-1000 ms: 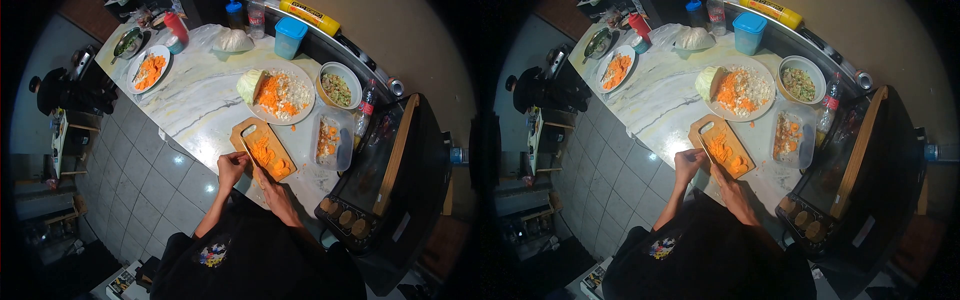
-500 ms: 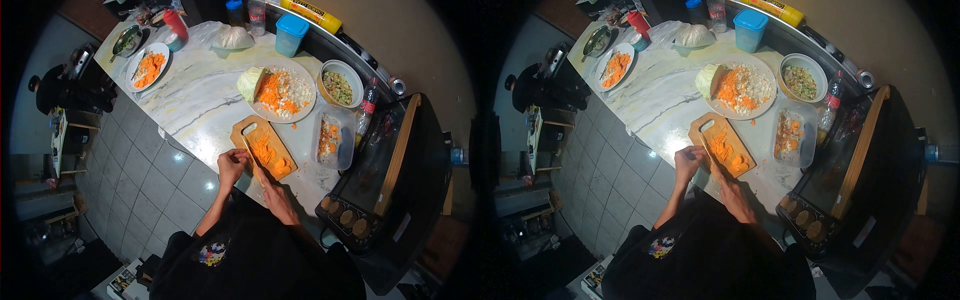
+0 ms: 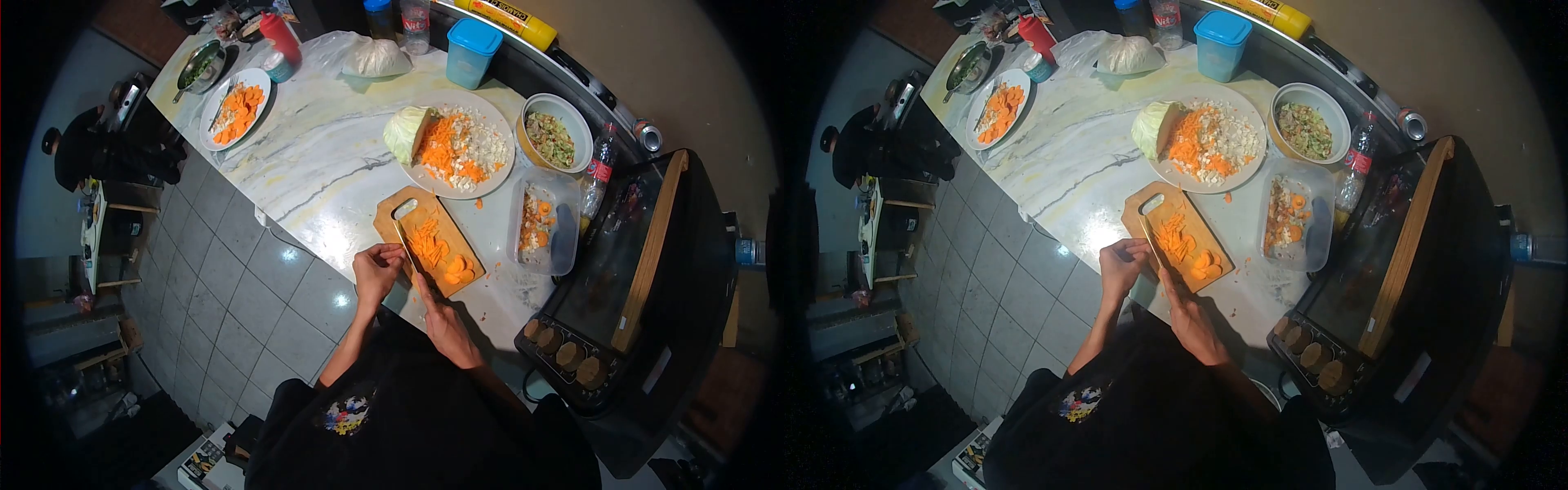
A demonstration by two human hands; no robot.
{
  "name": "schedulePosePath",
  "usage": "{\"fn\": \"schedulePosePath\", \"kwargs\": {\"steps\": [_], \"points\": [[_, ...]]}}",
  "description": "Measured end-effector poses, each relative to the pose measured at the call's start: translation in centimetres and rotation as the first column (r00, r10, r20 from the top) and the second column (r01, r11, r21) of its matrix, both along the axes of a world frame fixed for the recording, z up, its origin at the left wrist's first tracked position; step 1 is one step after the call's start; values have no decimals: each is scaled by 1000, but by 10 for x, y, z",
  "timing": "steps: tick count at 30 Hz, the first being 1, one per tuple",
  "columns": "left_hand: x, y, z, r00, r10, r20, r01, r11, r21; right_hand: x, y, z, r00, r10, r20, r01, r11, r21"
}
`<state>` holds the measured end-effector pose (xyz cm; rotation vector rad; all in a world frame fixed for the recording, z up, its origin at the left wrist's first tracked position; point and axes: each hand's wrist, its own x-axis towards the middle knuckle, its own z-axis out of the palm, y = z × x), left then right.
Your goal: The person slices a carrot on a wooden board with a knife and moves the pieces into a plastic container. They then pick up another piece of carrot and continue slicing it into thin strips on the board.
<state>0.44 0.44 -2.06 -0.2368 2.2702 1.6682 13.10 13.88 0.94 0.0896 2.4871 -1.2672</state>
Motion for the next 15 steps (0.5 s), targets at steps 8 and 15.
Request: {"fn": "schedulePosePath", "kwargs": {"steps": [8, 15], "points": [[-1, -1, 0, 1000, -25, 1, 25, 999, 23, -2, -8, -8, 998, -14, -60, 16, 1000, 23], [-2, -2, 7, 999, -43, -29, 41, 998, -48, -1, -8, -11, 997, -7, -78, 20, 985, 173]]}}
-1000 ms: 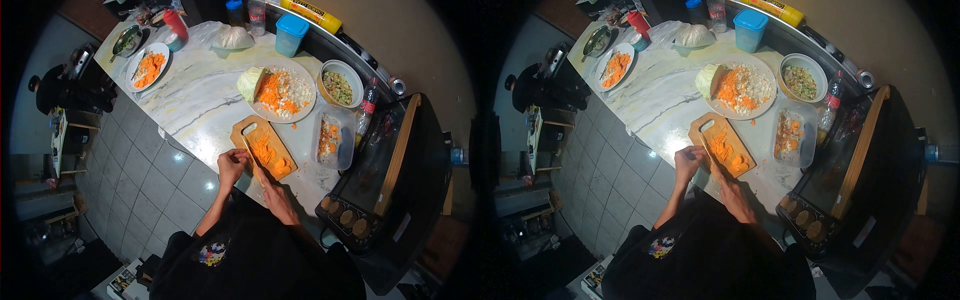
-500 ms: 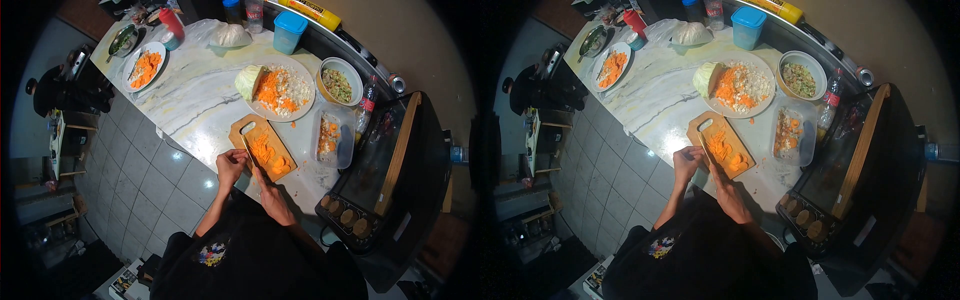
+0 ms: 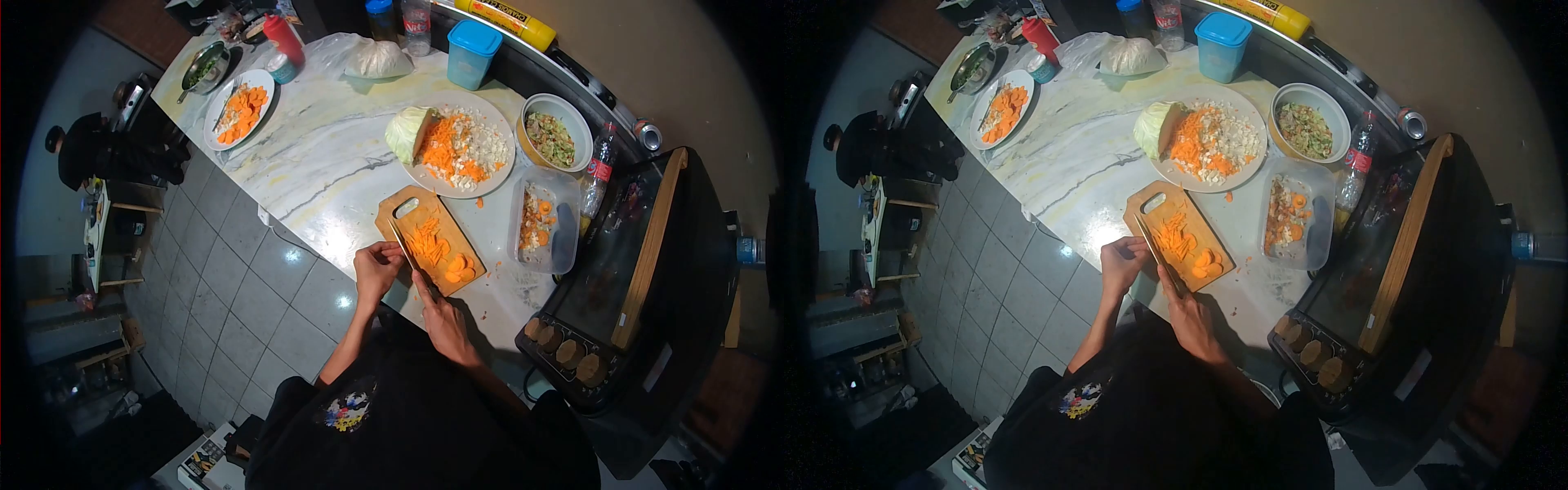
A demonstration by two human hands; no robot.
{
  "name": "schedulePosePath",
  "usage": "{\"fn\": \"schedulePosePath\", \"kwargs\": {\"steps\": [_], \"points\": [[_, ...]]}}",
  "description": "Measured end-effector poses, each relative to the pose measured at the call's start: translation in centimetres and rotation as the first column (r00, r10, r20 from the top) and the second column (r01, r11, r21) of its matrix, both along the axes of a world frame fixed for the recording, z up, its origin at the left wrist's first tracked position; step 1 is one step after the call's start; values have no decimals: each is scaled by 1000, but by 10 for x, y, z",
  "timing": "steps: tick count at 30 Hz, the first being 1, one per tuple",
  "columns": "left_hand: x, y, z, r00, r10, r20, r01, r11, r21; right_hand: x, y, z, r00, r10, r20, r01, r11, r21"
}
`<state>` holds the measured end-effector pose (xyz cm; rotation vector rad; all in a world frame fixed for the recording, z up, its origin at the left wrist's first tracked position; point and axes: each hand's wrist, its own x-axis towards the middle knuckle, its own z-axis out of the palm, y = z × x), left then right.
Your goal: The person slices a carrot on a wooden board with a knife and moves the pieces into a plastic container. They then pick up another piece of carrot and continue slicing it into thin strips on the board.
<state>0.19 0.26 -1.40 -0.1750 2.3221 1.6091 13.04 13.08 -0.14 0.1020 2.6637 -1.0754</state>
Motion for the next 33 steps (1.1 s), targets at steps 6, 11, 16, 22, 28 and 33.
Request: {"fn": "schedulePosePath", "kwargs": {"steps": [6, 11, 16, 22, 28, 33], "points": [[1, 2, 4, 1000, -16, -20, 16, 1000, 0, 0, 9, 2, 999, -36, -36, 31, 989, -142], [1, -2, -14, 998, -38, -55, 41, 998, 52, -1, 17, -1, 976, -147, -158, 85, 934, -346], [1, 0, 3, 999, -46, 5, 45, 989, 143, -1, 28, 7, 958, -218, -185, 120, 895, -430], [-16, 14, 15, 949, -265, -168, 265, 964, -28, 1, 41, 3, 921, -375, -107, 255, 787, -561], [-20, 48, 16, 439, -785, -437, 460, 615, -641, 2, 51, 23, 897, -442, -12, 338, 702, -626], [-19, 60, 14, 484, -782, -393, 436, 605, -667, 4, 51, 15, 887, -460, -35, 352, 725, -592]]}}
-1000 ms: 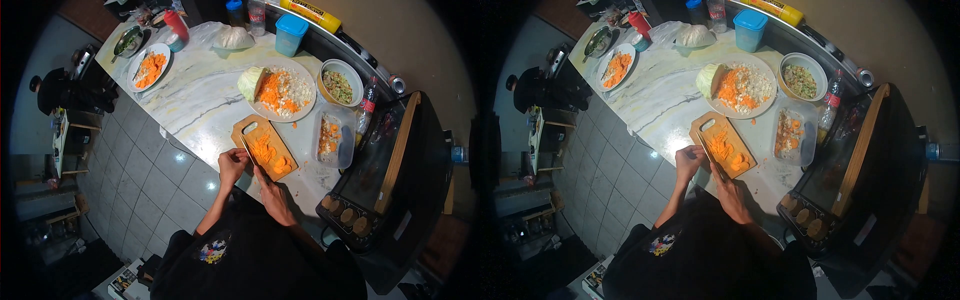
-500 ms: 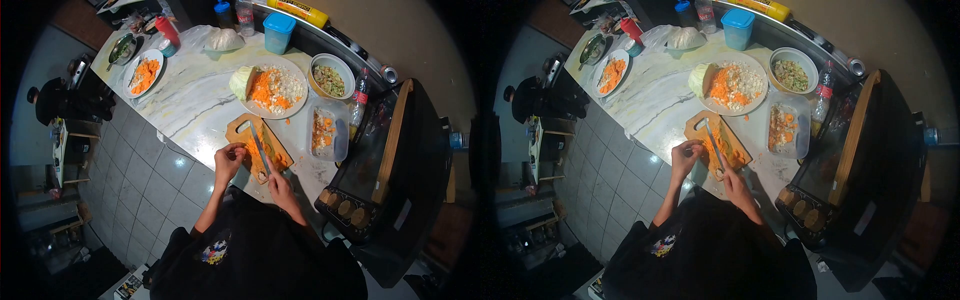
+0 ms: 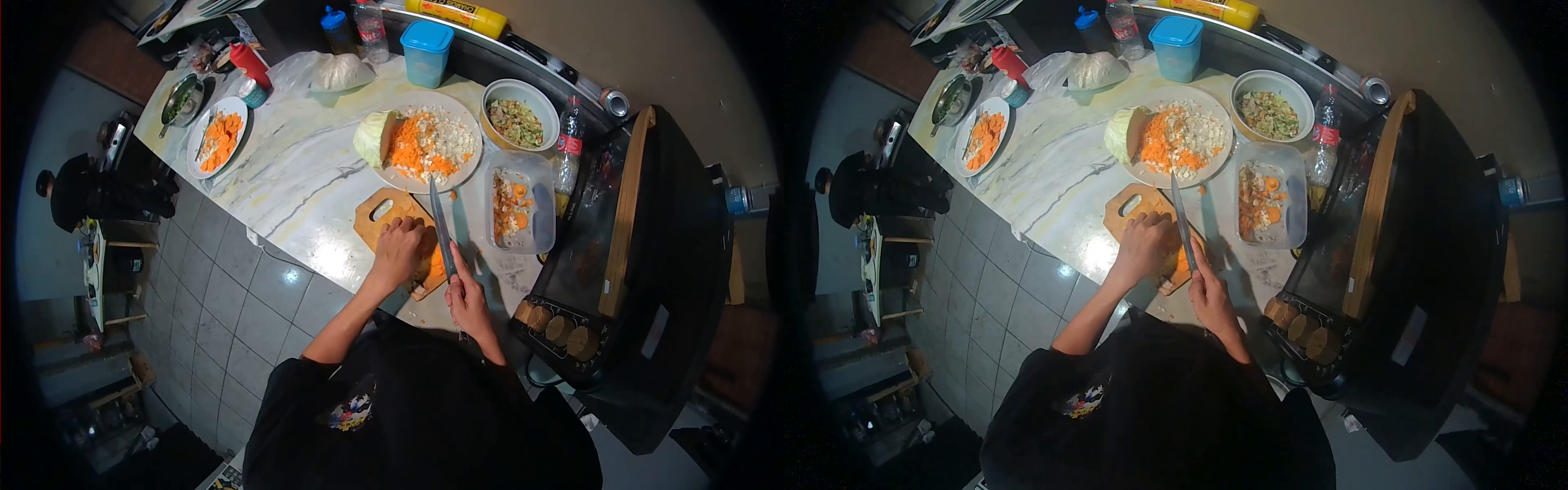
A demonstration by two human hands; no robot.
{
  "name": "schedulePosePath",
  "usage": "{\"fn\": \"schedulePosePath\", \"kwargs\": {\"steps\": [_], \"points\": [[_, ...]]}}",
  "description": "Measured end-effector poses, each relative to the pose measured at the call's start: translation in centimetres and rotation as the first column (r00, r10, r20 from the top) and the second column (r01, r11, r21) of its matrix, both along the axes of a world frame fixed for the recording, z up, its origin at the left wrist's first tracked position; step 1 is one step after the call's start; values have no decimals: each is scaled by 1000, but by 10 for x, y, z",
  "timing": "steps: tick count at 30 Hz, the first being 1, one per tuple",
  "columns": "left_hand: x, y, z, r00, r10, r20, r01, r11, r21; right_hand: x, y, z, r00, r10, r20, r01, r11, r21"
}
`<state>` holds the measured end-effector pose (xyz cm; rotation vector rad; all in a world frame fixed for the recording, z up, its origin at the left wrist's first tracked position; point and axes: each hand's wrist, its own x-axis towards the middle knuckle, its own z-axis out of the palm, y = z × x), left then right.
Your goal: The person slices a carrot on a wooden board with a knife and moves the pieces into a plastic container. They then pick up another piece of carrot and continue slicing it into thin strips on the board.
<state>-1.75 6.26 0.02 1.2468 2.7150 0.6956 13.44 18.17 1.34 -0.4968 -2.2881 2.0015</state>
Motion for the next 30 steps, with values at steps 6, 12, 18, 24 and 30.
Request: {"fn": "schedulePosePath", "kwargs": {"steps": [6, 12, 18, 24, 30], "points": [[-9, -2, -14, 996, -36, 77, 33, 999, 34, 1, 0, -2, 1000, -26, 3, 26, 999, 24], [-18, -1, -2, 958, -89, 271, 48, 987, 155, 0, 0, -8, 999, -4, -50, 7, 999, 50], [-22, -6, 4, 866, 20, 499, -170, 952, 256, 1, -2, -11, 999, 6, -40, -4, 999, 40], [-23, -18, 10, 725, 86, 684, -329, 915, 234, 1, -6, -13, 1000, -1, -28, 1, 1000, 11], [-24, -45, -17, 702, 69, 708, -542, 697, 469, 4, -8, -11, 998, 59, -2, -59, 994, 88]]}}
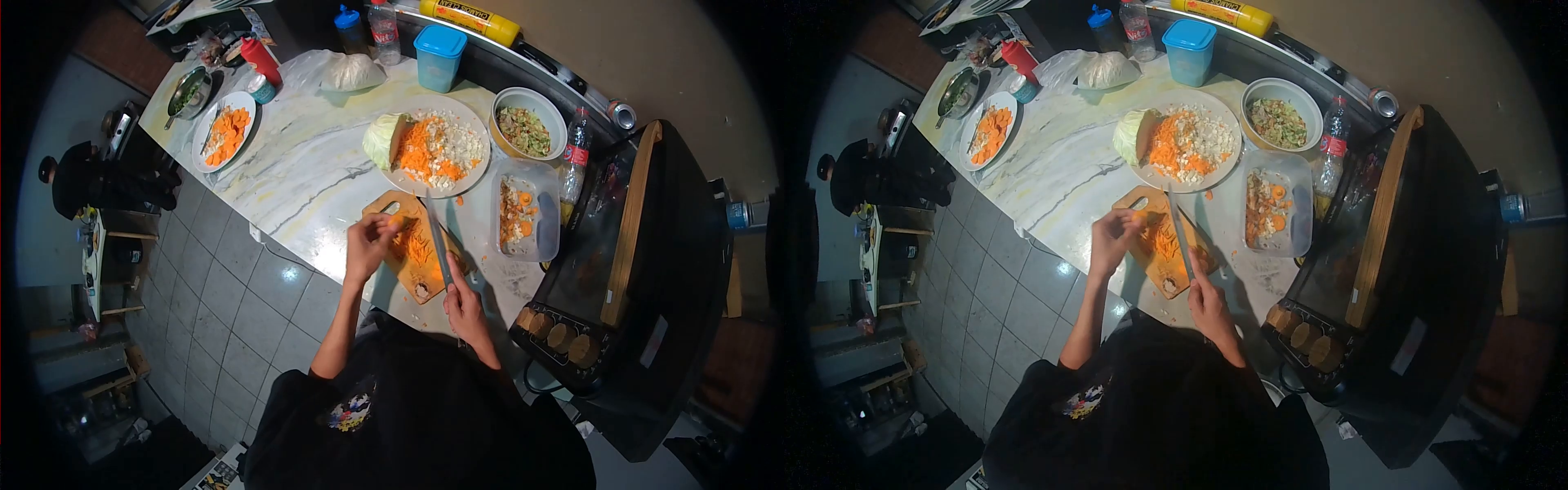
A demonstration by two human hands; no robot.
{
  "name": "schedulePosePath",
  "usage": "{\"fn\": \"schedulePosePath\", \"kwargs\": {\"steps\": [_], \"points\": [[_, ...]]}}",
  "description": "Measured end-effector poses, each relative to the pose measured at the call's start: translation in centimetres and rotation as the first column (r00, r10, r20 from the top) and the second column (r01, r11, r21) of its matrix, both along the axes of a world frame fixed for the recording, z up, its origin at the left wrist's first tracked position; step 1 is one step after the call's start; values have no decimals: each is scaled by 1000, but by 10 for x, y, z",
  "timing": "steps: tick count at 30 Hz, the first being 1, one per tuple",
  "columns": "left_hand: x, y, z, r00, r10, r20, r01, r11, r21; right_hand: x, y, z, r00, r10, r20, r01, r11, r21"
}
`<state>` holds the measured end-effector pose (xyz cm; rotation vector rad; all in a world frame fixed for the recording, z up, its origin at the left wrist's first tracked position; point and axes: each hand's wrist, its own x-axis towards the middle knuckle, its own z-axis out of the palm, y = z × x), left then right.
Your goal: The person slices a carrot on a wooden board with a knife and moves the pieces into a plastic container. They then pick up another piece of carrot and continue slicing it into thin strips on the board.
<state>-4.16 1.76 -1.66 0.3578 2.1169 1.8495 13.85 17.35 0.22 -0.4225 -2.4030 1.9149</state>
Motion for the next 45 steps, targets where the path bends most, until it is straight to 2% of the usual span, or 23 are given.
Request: {"fn": "schedulePosePath", "kwargs": {"steps": [1, 2, 4, 6, 8, 16, 22, 24, 26, 30, 32, 33, 35, 37, 40, 45], "points": [[1, -7, -1, 988, 99, 122, -116, 984, 139, 1, -1, 0, 998, 54, -12, -53, 996, 68], [2, -17, -1, 974, 155, 163, -174, 979, 109, 3, -2, 2, 998, 56, -11, -55, 996, 67], [9, -33, -3, 954, 248, 167, -261, 964, 57, 2, -9, 19, 974, 210, 85, -220, 967, 131], [18, -45, -1, 936, 288, 203, -298, 954, 21, 5, -17, 9, 970, 239, 44, -242, 962, 127], [27, -53, -1, 912, 335, 235, -341, 940, -18, 7, -24, -1, 942, 301, 150, -324, 931, 169], [45, -48, -3, 932, 274, 236, -264, 962, -76, 2, -21, 0, 940, 297, 166, -331, 909, 253], [48, -29, 5, 970, 123, 211, -118, 992, -33, -1, -15, 1, 935, 273, 224, -328, 908, 261], [49, -24, 9, 968, 153, 197, -136, 986, -100, 0, -17, -5, 942, 271, 200, -315, 918, 239], [46, -22, 7, 990, 142, -5, -137, 947, -290, 1, -19, -5, 944, 265, 197, -308, 921, 238], [44, -15, 9, 983, 176, 61, -138, 909, -393, 2, -25, -3, 955, 245, 168, -280, 930, 239], [44, -16, 2, 978, 205, -51, -208, 899, -385, 4, -27, -4, 955, 242, 173, -278, 933, 229], [44, -15, 5, 978, 203, -50, -206, 899, -386, 4, -27, -4, 954, 242, 178, -279, 935, 219], [45, -14, 13, 977, 174, -119, -211, 833, -512, 5, -28, -4, 956, 245, 161, -278, 933, 231], [46, -12, 16, 974, 184, -129, -224, 844, -487, 5, -28, -4, 958, 247, 144, -277, 930, 244], [47, -11, 18, 975, 186, -125, -223, 859, -461, 4, -29, -2, 939, 260, 224, -312, 920, 236], [49, -13, 7, 975, 181, -132, -220, 878, -424, 6, -32, 0, 971, 223, 91, -240, 928, 286]]}}
